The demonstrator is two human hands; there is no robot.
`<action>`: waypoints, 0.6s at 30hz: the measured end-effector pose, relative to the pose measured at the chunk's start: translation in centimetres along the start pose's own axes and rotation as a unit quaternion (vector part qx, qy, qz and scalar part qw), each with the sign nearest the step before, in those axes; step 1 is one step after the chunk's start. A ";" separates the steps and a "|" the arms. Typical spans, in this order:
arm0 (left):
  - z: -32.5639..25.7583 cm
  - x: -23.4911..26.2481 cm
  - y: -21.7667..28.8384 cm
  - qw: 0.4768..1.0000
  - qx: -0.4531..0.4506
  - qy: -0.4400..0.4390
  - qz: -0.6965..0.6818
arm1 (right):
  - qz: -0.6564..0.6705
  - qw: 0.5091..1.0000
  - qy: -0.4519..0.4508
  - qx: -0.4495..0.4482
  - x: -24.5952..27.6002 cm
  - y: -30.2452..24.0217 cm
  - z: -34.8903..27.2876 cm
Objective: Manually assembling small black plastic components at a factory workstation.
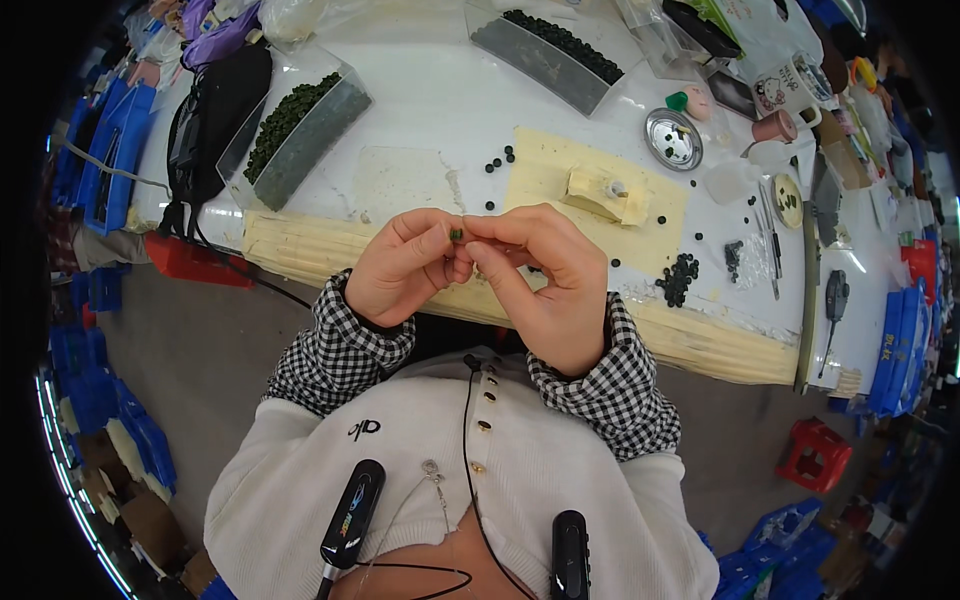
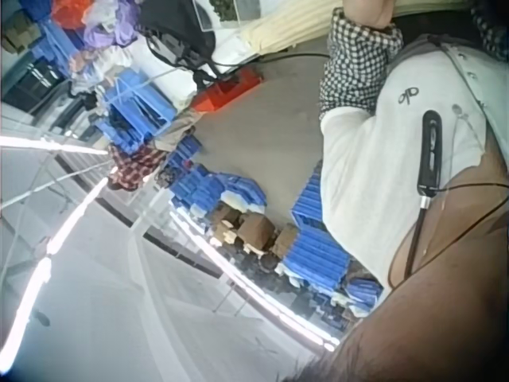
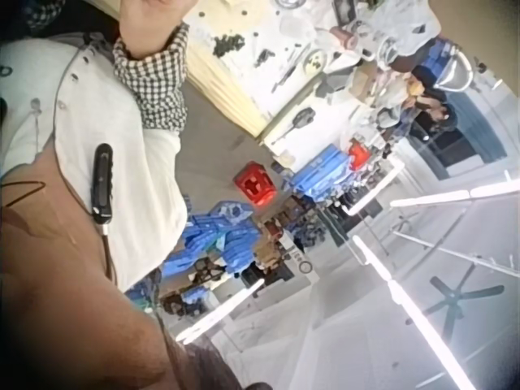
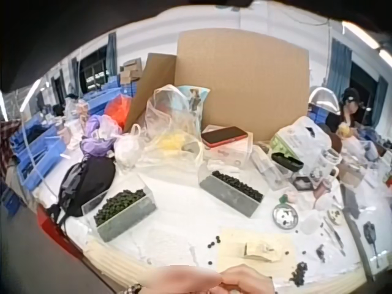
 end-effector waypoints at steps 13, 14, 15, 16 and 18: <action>-0.1 -0.2 -0.2 1.000 -0.007 -0.021 -0.020 | 0.008 1.000 -0.004 0.000 -0.1 0.2 -0.1; -0.1 -0.2 -0.2 0.999 -0.008 -0.026 -0.025 | 0.008 1.000 -0.004 0.001 -0.1 0.2 -0.1; -0.1 -0.2 -0.3 0.999 -0.009 -0.030 -0.031 | 0.013 1.000 0.003 -0.007 -0.1 0.3 -0.1; -0.1 -0.1 -0.3 0.999 -0.011 -0.022 -0.032 | 0.017 1.000 0.011 -0.014 -0.1 0.3 -0.2; -0.1 0.0 -0.3 0.999 -0.017 -0.005 -0.035 | 0.038 0.998 0.023 -0.032 -0.1 0.4 -0.4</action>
Point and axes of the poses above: each hand's wrist, its own z-axis towards the middle knuckle, its own x-axis out of the back of the hand, y = z × x, the point moved 6 cm from there along z, towards the middle knuckle, and after that the axes turned 8 degrees about -z, right-handed, at the moved point
